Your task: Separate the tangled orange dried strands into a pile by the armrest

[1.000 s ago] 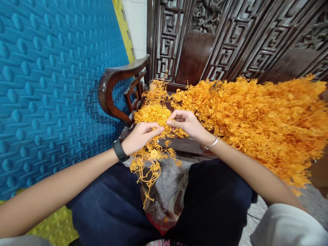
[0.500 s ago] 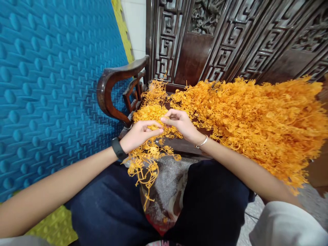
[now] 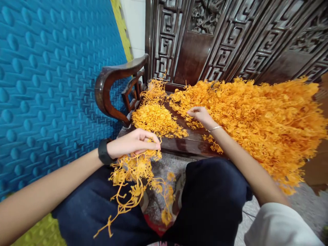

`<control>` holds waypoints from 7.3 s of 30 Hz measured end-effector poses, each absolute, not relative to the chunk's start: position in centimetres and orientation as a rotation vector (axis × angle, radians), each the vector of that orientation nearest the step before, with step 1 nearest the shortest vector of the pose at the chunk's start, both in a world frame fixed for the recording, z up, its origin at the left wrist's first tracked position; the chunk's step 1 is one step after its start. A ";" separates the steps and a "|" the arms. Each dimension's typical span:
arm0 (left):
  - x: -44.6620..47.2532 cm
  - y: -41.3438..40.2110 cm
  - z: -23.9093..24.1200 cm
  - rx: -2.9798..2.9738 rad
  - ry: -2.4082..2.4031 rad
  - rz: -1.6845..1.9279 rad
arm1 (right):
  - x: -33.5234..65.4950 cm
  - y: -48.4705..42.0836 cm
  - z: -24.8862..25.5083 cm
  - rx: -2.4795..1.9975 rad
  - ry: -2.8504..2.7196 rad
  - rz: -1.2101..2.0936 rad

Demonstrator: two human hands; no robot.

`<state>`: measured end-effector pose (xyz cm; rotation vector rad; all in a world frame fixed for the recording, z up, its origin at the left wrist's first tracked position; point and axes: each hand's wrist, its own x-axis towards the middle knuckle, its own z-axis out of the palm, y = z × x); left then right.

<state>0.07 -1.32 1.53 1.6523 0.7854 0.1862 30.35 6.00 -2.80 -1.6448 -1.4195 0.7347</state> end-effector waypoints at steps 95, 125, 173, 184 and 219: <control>2.6 -0.2 0.7 1.720 1.073 0.663 | 21.0 0.2 1.2 -0.994 -1.758 1.102; 1.7 0.7 0.9 1.569 0.741 0.210 | 20.3 -1.8 2.2 -0.785 -1.992 1.154; -0.3 -0.1 0.1 1.622 0.932 0.455 | 27.8 5.6 -7.2 -1.551 -2.076 0.632; 0.0 -0.1 0.5 1.526 0.925 0.634 | 23.5 2.7 -2.8 -1.244 -1.916 0.908; 0.7 0.1 0.3 1.659 0.993 0.771 | 19.3 -1.6 0.5 -0.880 -1.705 1.089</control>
